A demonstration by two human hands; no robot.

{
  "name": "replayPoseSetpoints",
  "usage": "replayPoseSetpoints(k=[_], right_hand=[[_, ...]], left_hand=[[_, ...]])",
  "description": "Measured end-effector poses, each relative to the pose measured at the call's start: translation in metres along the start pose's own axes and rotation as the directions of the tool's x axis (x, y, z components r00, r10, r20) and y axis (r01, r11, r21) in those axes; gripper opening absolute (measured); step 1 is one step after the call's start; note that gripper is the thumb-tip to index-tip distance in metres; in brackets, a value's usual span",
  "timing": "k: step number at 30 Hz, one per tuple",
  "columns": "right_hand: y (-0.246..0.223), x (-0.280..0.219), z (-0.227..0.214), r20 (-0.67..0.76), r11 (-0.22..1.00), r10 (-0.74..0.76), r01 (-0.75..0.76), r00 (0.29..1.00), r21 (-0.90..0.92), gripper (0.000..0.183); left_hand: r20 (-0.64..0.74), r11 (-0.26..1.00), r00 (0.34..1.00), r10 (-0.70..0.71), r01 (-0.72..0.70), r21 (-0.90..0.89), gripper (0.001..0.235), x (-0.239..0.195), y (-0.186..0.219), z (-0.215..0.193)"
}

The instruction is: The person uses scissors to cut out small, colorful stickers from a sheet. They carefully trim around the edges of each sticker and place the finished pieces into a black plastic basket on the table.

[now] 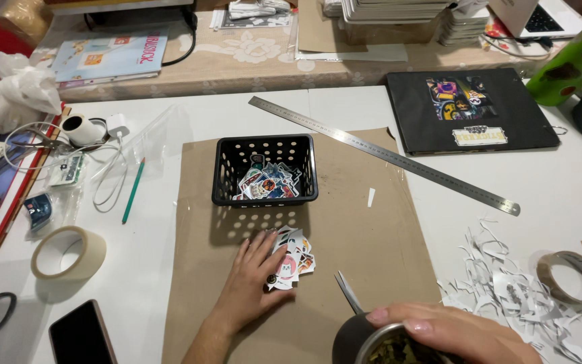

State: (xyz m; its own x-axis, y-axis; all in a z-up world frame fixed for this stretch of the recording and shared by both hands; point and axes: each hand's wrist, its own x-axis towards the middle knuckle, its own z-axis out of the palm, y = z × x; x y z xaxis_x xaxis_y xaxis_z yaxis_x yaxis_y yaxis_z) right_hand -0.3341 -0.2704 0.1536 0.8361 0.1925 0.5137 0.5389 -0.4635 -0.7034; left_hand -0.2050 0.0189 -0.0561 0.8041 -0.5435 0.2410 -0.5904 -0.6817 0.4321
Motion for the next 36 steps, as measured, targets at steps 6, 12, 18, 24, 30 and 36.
replayPoseSetpoints(k=[6,12,18,24,30,36], right_hand=[[0.003,0.049,-0.019,0.348,0.223,0.938,-0.788,0.012,-0.574,0.059],[0.099,-0.035,-0.036,0.661,0.952,-0.3,0.169,0.688,0.256,0.051],[0.084,-0.025,-0.02,0.722,0.733,0.66,-0.385,0.206,-0.56,0.051],[0.044,-0.031,-0.023,0.502,0.971,0.218,-0.136,0.837,-0.195,0.043],[0.005,-0.01,-0.012,0.304,0.985,0.021,0.033,0.952,-0.169,0.026],[0.031,-0.024,-0.024,0.479,0.992,0.058,0.001,0.876,-0.123,0.037]], left_hand=[[0.045,0.998,0.998,0.048,-0.049,0.024,0.065,0.0,0.006,0.005],[-0.136,0.996,0.99,-0.039,0.028,-0.079,0.084,-0.004,-0.008,0.02],[-0.249,0.832,0.901,-0.356,0.185,-0.523,0.063,0.0,0.002,0.01],[-0.043,0.414,0.623,-0.781,0.464,-0.783,0.053,0.008,0.018,-0.007],[-0.078,0.418,0.648,-0.758,0.391,-0.82,0.042,0.006,0.016,-0.007],[-0.162,0.468,0.662,-0.732,0.317,-0.825,0.04,0.003,0.011,-0.002]])
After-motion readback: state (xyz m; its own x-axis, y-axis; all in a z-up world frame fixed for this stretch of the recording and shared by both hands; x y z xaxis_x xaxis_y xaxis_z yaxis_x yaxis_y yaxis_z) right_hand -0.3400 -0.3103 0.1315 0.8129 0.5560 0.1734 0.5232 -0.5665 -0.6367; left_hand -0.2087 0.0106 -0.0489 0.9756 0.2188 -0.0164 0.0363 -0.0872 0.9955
